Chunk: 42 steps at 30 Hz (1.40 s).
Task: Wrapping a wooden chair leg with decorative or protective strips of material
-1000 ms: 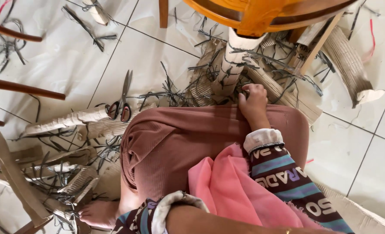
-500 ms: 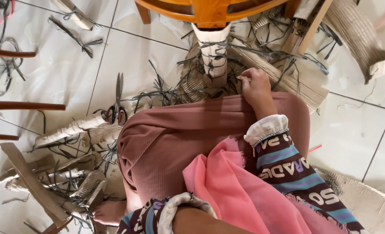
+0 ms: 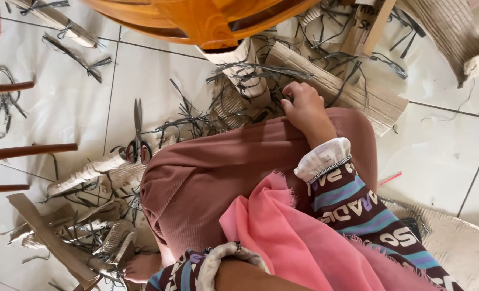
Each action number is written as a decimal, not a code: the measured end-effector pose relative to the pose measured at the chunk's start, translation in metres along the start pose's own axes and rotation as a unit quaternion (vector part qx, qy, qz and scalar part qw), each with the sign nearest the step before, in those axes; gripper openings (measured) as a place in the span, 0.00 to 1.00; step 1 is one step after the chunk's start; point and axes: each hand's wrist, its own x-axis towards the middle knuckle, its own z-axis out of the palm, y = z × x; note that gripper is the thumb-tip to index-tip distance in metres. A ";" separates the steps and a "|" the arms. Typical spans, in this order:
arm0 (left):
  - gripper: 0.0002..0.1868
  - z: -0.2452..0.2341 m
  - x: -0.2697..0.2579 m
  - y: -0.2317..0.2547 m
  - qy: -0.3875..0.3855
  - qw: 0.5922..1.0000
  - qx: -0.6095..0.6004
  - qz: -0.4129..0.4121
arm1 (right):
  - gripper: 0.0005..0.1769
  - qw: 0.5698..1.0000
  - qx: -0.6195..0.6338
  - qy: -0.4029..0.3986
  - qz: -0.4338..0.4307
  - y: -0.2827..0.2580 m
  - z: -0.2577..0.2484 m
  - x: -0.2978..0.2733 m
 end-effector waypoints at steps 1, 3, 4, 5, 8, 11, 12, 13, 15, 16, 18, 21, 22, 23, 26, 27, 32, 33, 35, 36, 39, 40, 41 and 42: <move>0.22 0.025 0.045 0.003 0.020 1.000 -0.008 -0.003 | 0.15 1.000 0.021 0.011 -0.021 -0.011 -0.008 -0.008; 0.16 -0.001 0.079 0.021 0.109 0.972 -0.004 -0.210 | 0.15 0.999 0.024 0.010 -0.026 -0.012 -0.017 -0.015; 0.10 -0.013 0.096 0.029 0.183 0.894 -0.005 -0.408 | 0.15 0.999 0.027 0.011 -0.030 -0.012 -0.024 -0.019; 0.10 0.076 0.140 0.033 0.178 0.895 0.000 -0.410 | 0.15 0.999 0.027 0.018 -0.028 -0.003 -0.025 -0.022; 0.23 0.280 0.145 0.022 -0.624 0.737 0.248 -0.081 | 0.15 0.990 0.030 0.108 -0.082 0.027 -0.037 -0.029; 0.14 0.268 0.174 -0.034 -0.536 0.704 0.446 0.132 | 0.13 0.979 0.093 0.157 -0.088 0.068 -0.045 -0.027; 0.13 0.252 0.188 -0.062 -0.507 0.682 0.490 0.196 | 0.15 0.990 0.079 0.112 0.008 0.090 -0.039 -0.019; 0.13 0.237 0.202 -0.090 -0.473 0.656 0.528 0.261 | 0.17 0.990 0.065 0.068 0.104 0.111 -0.033 -0.010; 0.13 0.236 0.221 -0.109 -0.455 0.609 0.563 0.323 | 0.17 0.985 0.057 0.066 0.146 0.134 -0.028 0.003; 0.14 0.235 0.230 -0.118 -0.428 0.560 0.597 0.384 | 0.17 0.980 0.049 0.059 0.182 0.145 -0.024 0.009; 0.15 0.244 0.235 -0.122 -0.417 0.556 0.604 0.390 | 0.21 0.976 0.047 0.044 0.206 0.142 -0.029 0.017; 0.17 0.249 0.241 -0.126 -0.394 0.552 0.621 0.393 | 0.29 0.976 0.024 0.022 0.215 0.137 -0.025 0.031; 0.18 0.250 0.244 -0.127 -0.388 0.550 0.628 0.389 | 0.32 0.978 0.006 0.018 0.206 0.136 -0.021 0.036; 0.18 0.252 0.245 -0.128 -0.387 0.551 0.629 0.389 | 0.32 0.978 0.005 0.016 0.206 0.136 -0.017 0.042; 0.17 0.255 0.246 -0.130 -0.366 0.546 0.639 0.401 | 0.07 0.989 0.061 0.082 0.109 0.133 -0.010 0.050; 0.18 0.256 0.247 -0.130 -0.366 0.543 0.640 0.402 | 0.09 0.982 0.121 0.105 0.101 0.131 -0.015 0.048; 0.18 0.259 0.249 -0.133 -0.357 0.541 0.645 0.404 | 0.08 0.949 0.279 0.140 0.053 0.097 -0.055 0.036; 0.19 0.261 0.248 -0.133 -0.354 0.545 0.646 0.400 | 0.08 0.958 0.244 0.150 0.028 0.104 -0.048 0.044; 0.20 0.266 0.250 -0.132 -0.345 0.549 0.649 0.399 | 0.10 0.966 0.208 0.155 -0.004 0.110 -0.044 0.059; 0.20 0.269 0.252 -0.132 -0.340 0.547 0.651 0.402 | 0.14 0.983 0.139 0.122 0.007 0.111 -0.045 0.065; 0.21 0.270 0.252 -0.129 -0.329 0.549 0.655 0.401 | 0.13 0.991 0.057 0.121 0.005 0.123 -0.030 0.083; 0.21 0.271 0.253 -0.129 -0.328 0.553 0.652 0.401 | 0.07 0.986 0.047 0.162 -0.004 0.129 -0.024 0.092; 0.21 0.271 0.255 -0.130 -0.323 0.554 0.653 0.402 | 0.07 0.986 0.046 0.160 -0.009 0.127 -0.031 0.090; 0.21 0.271 0.256 -0.132 -0.321 0.558 0.650 0.404 | 0.07 0.972 0.097 0.212 -0.029 0.125 -0.037 0.089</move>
